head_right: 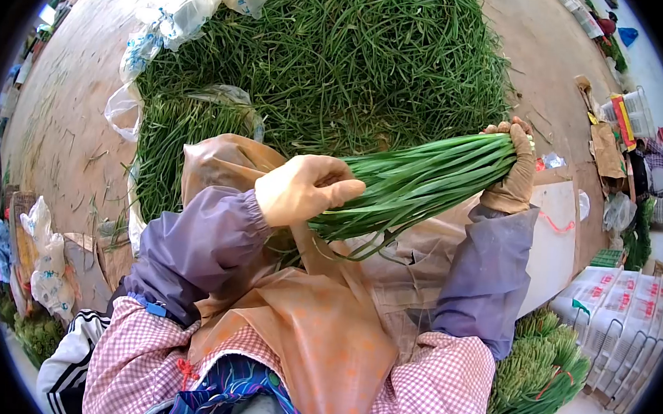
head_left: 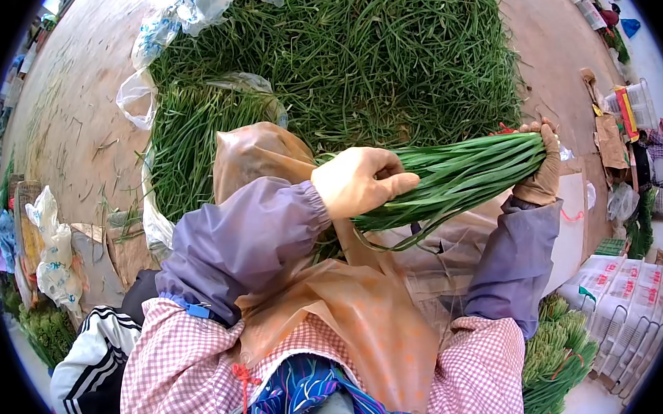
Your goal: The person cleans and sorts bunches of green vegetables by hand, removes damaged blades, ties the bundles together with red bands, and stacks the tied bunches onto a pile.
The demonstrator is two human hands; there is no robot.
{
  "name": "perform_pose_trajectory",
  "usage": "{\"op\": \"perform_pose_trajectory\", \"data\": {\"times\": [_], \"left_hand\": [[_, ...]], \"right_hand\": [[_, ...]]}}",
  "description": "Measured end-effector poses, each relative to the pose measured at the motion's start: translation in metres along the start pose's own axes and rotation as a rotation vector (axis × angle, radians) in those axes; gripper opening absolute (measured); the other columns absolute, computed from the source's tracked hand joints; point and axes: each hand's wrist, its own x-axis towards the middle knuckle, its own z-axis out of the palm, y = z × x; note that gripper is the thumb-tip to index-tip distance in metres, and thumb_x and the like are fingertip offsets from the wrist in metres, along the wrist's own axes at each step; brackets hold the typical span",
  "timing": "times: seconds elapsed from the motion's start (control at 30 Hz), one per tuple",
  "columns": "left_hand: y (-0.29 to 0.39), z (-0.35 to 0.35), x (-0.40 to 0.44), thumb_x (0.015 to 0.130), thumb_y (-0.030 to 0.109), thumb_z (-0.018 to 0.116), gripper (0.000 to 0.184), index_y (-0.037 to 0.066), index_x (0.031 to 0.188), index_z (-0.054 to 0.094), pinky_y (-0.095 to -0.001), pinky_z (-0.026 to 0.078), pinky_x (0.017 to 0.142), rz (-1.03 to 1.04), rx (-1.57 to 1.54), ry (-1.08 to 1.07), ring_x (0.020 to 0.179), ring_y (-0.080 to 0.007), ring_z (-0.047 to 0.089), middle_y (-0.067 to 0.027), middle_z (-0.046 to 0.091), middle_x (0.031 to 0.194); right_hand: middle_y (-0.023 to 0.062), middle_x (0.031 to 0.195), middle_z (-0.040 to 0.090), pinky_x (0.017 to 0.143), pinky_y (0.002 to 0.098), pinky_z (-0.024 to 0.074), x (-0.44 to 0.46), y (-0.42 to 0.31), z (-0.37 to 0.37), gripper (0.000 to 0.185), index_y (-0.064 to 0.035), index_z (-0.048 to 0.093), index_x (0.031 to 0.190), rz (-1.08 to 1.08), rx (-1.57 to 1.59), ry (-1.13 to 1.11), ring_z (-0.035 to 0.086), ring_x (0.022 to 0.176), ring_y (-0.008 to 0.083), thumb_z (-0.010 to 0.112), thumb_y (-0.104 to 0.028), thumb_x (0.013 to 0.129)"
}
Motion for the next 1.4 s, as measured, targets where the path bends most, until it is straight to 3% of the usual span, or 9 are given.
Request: {"op": "perform_pose_trajectory", "data": {"times": [0.17, 0.47, 0.63, 0.77, 0.87, 0.93, 1.13, 1.27, 1.4], "left_hand": [[-0.008, 0.012, 0.01, 0.09, 0.023, 0.064, 0.024, 0.0, 0.097, 0.063, -0.0261, 0.047, 0.064, 0.076, -0.173, -0.081, 0.071, -0.0091, 0.055, -0.0023, 0.062, 0.078], [-0.031, -0.016, 0.01, 0.092, 0.019, 0.062, 0.011, 0.008, 0.093, 0.061, -0.0192, 0.04, 0.052, 0.006, -0.744, 0.504, 0.058, -0.0065, 0.051, 0.0013, 0.059, 0.073], [-0.011, -0.026, -0.026, 0.098, 0.04, 0.049, 0.041, 0.001, 0.103, 0.061, -0.0284, 0.048, 0.07, 0.134, -0.211, 0.162, 0.08, -0.014, 0.06, -0.0038, 0.063, 0.093], [-0.002, -0.006, -0.028, 0.09, 0.04, 0.061, 0.042, -0.001, 0.101, 0.061, -0.0353, 0.049, 0.068, 0.266, 0.368, 0.113, 0.072, -0.0291, 0.059, -0.0167, 0.063, 0.085], [-0.013, 0.002, -0.023, 0.092, 0.038, 0.06, 0.039, 0.0, 0.098, 0.062, -0.0322, 0.049, 0.066, 0.183, 0.107, 0.11, 0.071, -0.0221, 0.06, -0.0105, 0.064, 0.083], [-0.02, 0.003, -0.02, 0.095, 0.035, 0.059, 0.031, 0.005, 0.088, 0.062, -0.0227, 0.041, 0.054, 0.106, -0.332, 0.146, 0.06, -0.0065, 0.05, 0.0022, 0.061, 0.072], [-0.032, -0.029, -0.011, 0.094, 0.029, 0.062, 0.02, 0.009, 0.09, 0.064, -0.0202, 0.044, 0.055, 0.174, -0.844, 0.631, 0.059, -0.0071, 0.054, 0.0012, 0.062, 0.07], [-0.024, -0.033, -0.034, 0.085, 0.026, 0.071, 0.028, 0.009, 0.108, 0.065, -0.0352, 0.049, 0.085, 0.379, -0.155, 0.402, 0.103, -0.0215, 0.06, -0.0102, 0.064, 0.107], [-0.048, -0.01, -0.04, 0.075, 0.019, 0.065, 0.025, 0.008, 0.098, 0.067, -0.048, 0.042, 0.091, 0.512, 0.749, -0.203, 0.088, -0.0316, 0.062, -0.0145, 0.061, 0.111]], "right_hand": [[0.0075, 0.087, 0.063, 0.078, 0.0385, 0.0542, -0.003, 0.007, -0.003, 0.019, -0.0053, 0.057, 0.105, 0.015, -0.014, 0.052, 0.063, 0.083, 0.0251, 0.064, -0.009, 0.088], [0.0092, 0.084, 0.063, 0.076, 0.0395, 0.0548, 0.001, 0.016, -0.023, 0.018, -0.0046, 0.057, 0.103, -0.02, -0.074, 0.156, 0.063, 0.08, 0.0257, 0.064, -0.009, 0.087], [0.0101, 0.084, 0.063, 0.075, 0.0393, 0.0557, -0.001, 0.021, -0.015, 0.016, -0.0047, 0.058, 0.101, -0.01, -0.09, 0.187, 0.064, 0.079, 0.0262, 0.064, -0.007, 0.087], [0.0099, 0.085, 0.063, 0.075, 0.0387, 0.0556, -0.003, 0.029, -0.011, 0.013, -0.004, 0.059, 0.098, 0.046, -0.053, 0.159, 0.064, 0.079, 0.0264, 0.065, -0.006, 0.086], [0.0096, 0.084, 0.063, 0.076, 0.0384, 0.0556, -0.003, 0.032, -0.016, 0.012, -0.0037, 0.06, 0.097, 0.034, -0.042, 0.176, 0.064, 0.079, 0.0261, 0.065, -0.005, 0.086], [0.0095, 0.083, 0.063, 0.075, 0.0395, 0.0562, -0.006, 0.033, -0.017, 0.011, -0.0038, 0.061, 0.096, 0.015, -0.085, 0.174, 0.064, 0.078, 0.0257, 0.065, -0.005, 0.086], [0.0099, 0.085, 0.064, 0.074, 0.0401, 0.0566, 0.001, 0.022, -0.033, 0.014, -0.0039, 0.06, 0.098, 0.006, -0.119, 0.225, 0.065, 0.078, 0.0249, 0.065, -0.01, 0.087], [0.0093, 0.087, 0.065, 0.08, 0.0374, 0.0546, 0.011, 0.002, -0.061, 0.014, -0.0035, 0.06, 0.096, 0.02, -0.061, 0.166, 0.064, 0.083, 0.0238, 0.065, -0.012, 0.087], [0.0093, 0.089, 0.066, 0.081, 0.037, 0.0538, 0.018, -0.016, -0.062, 0.015, -0.0034, 0.062, 0.097, -0.073, -0.11, 0.295, 0.064, 0.086, 0.023, 0.063, -0.016, 0.089]]}}
